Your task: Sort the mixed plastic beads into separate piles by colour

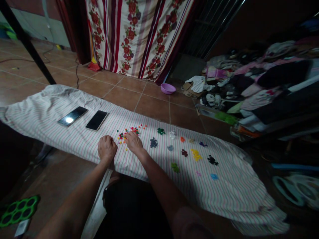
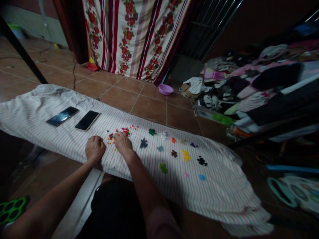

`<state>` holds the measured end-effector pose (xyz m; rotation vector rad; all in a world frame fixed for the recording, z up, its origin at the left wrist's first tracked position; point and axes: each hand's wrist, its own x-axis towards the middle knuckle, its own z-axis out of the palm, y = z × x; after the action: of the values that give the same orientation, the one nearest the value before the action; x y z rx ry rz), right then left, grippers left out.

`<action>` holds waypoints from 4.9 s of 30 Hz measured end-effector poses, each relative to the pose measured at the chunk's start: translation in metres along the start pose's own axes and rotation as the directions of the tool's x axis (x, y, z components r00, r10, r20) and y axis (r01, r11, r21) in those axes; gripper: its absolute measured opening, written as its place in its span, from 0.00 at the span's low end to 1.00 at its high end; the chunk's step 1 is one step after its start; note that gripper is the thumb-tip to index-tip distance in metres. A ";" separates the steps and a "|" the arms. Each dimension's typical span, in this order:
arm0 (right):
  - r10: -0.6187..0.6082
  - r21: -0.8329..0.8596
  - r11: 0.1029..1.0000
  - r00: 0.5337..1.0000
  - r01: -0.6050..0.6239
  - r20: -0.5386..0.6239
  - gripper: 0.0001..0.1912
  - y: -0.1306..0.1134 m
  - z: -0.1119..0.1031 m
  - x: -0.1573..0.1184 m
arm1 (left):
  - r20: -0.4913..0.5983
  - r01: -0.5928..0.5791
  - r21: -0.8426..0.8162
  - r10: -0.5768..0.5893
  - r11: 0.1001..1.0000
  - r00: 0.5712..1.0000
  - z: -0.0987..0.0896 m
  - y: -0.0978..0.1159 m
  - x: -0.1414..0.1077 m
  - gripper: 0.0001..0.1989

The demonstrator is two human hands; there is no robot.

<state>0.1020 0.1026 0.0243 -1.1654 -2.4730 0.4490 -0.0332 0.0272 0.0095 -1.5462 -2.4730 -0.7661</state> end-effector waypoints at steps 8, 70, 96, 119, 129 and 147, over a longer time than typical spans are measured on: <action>0.185 0.186 0.971 0.962 -0.148 -0.202 0.07 0.026 -0.031 -0.037 | 0.015 0.014 0.022 -0.014 1.000 1.000 -0.002 0.000 -0.001 0.11; 0.078 0.003 0.997 0.996 -0.079 0.036 0.11 -0.021 0.003 -0.063 | 0.008 0.009 0.050 -0.009 0.999 1.000 0.001 -0.001 -0.001 0.10; 0.656 0.115 0.673 0.519 -0.730 -0.548 0.16 0.233 -0.160 -0.219 | 0.056 0.038 0.202 -0.051 0.979 0.997 -0.011 0.011 -0.002 0.16; 0.700 0.098 0.640 0.526 -0.762 -0.482 0.17 0.230 -0.166 -0.218 | 0.022 0.043 0.075 -0.045 0.996 0.999 -0.011 0.010 -0.002 0.10; 0.517 0.051 0.825 0.715 -0.563 -0.472 0.15 0.178 -0.147 -0.172 | 0.003 -0.010 0.128 0.010 0.992 1.000 0.003 -0.001 -0.002 0.13; -0.040 0.104 0.994 0.999 0.040 0.002 0.11 -0.017 -0.003 -0.027 | 0.012 0.007 0.027 -0.008 1.000 1.000 0.003 -0.002 0.000 0.10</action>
<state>0.1080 0.0714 0.0295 -1.0726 -2.4403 0.5615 -0.0338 0.0278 0.0061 -1.5382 -2.4883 -0.7241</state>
